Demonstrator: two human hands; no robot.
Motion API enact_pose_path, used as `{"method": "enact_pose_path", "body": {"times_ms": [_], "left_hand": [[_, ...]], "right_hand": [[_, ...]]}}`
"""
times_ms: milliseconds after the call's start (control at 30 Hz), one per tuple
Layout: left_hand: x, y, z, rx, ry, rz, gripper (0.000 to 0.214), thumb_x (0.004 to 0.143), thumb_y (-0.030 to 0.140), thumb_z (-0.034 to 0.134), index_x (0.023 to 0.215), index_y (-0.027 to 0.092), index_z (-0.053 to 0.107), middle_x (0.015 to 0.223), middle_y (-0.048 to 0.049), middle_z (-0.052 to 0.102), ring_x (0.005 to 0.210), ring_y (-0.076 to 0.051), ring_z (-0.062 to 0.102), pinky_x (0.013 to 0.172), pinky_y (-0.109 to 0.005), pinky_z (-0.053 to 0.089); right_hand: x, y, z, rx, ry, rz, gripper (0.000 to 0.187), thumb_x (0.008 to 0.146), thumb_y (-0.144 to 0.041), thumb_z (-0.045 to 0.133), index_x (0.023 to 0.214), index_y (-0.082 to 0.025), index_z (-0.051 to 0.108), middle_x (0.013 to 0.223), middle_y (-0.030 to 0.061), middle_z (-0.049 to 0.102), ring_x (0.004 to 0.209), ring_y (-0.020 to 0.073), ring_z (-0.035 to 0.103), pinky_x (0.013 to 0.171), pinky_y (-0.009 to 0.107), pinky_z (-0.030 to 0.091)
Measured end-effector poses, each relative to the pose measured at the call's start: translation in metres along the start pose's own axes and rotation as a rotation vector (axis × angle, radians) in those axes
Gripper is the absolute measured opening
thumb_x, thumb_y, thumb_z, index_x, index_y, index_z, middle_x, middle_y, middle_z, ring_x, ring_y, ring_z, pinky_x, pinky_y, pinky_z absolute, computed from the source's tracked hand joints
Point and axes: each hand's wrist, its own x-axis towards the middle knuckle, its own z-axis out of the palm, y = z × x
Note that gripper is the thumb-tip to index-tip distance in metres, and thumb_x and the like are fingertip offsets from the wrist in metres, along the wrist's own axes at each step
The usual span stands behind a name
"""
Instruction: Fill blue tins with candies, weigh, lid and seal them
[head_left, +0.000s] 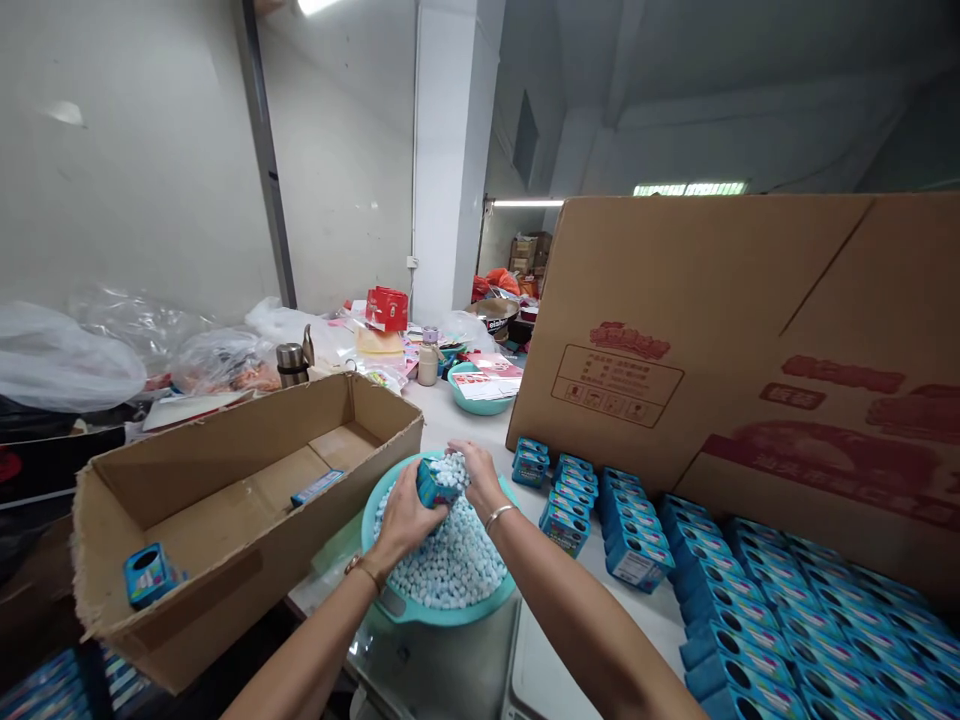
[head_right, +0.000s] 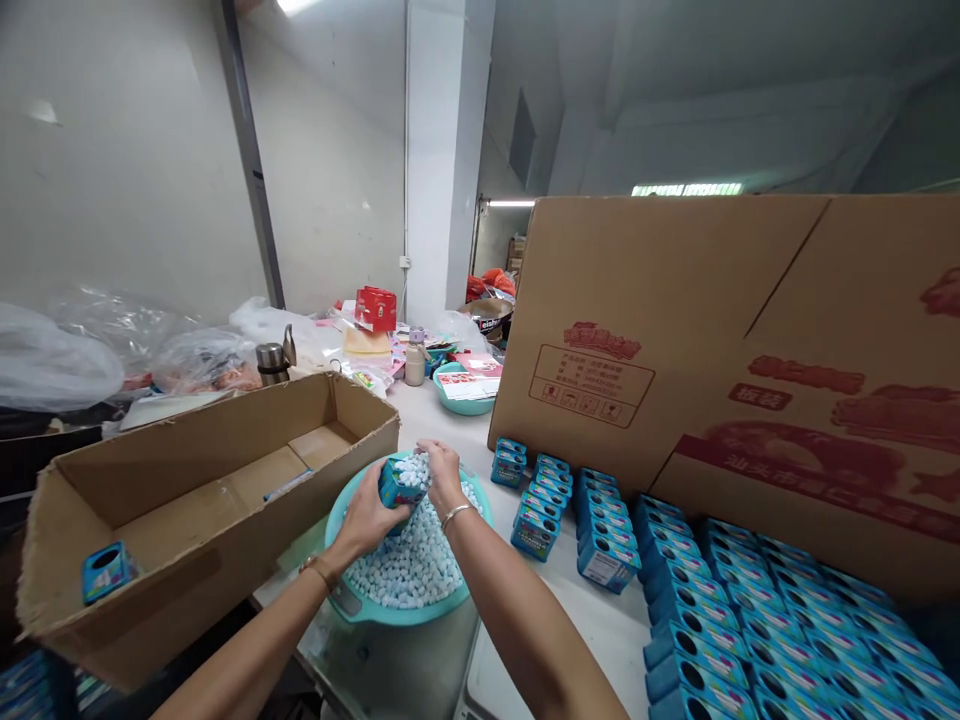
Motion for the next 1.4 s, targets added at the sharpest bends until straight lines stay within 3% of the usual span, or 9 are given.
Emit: {"method": "enact_pose_path", "body": {"times_ms": [300,900,1167,1400], "left_hand": [[0.002,-0.006,-0.001,0.014,-0.036,-0.012,0.075,0.064,0.028,0.07,0.133,0.016,0.043,0.132,-0.0135,0.055,0.123,-0.031,0.054,0.106,-0.046,0.042],[0.008,-0.008,-0.001,0.003,-0.086,0.002,0.075,0.064,0.024,0.07,0.133,0.018,0.042,0.134,-0.0119,0.054,0.125,-0.03,0.052,0.108,-0.046,0.04],[0.005,-0.007,-0.003,-0.001,-0.103,-0.01,0.075,0.064,0.024,0.07,0.133,0.017,0.041,0.133,-0.0124,0.054,0.124,-0.03,0.052,0.108,-0.045,0.04],[0.006,-0.007,-0.008,-0.018,-0.09,-0.005,0.073,0.062,0.021,0.071,0.129,0.019,0.044,0.128,-0.0097,0.057,0.12,-0.028,0.055,0.105,-0.042,0.041]], "right_hand": [[-0.001,0.013,-0.004,-0.03,0.045,-0.054,0.015,0.056,-0.034,0.071,0.055,-0.019,0.066,0.063,0.0032,0.068,0.071,0.0198,0.059,0.068,0.029,0.044],[0.004,0.016,0.0,0.008,0.075,-0.028,0.017,0.058,-0.035,0.071,0.057,-0.018,0.066,0.063,0.0035,0.067,0.068,0.0195,0.059,0.067,0.029,0.043],[0.002,0.017,-0.001,-0.004,0.027,-0.042,0.021,0.062,-0.04,0.069,0.059,-0.019,0.068,0.065,0.0044,0.068,0.073,0.0208,0.061,0.072,0.03,0.044],[-0.006,0.009,0.004,-0.046,-0.064,0.036,0.04,0.071,-0.056,0.063,0.071,-0.017,0.072,0.074,0.0089,0.072,0.08,0.0233,0.064,0.077,0.033,0.045]]}}
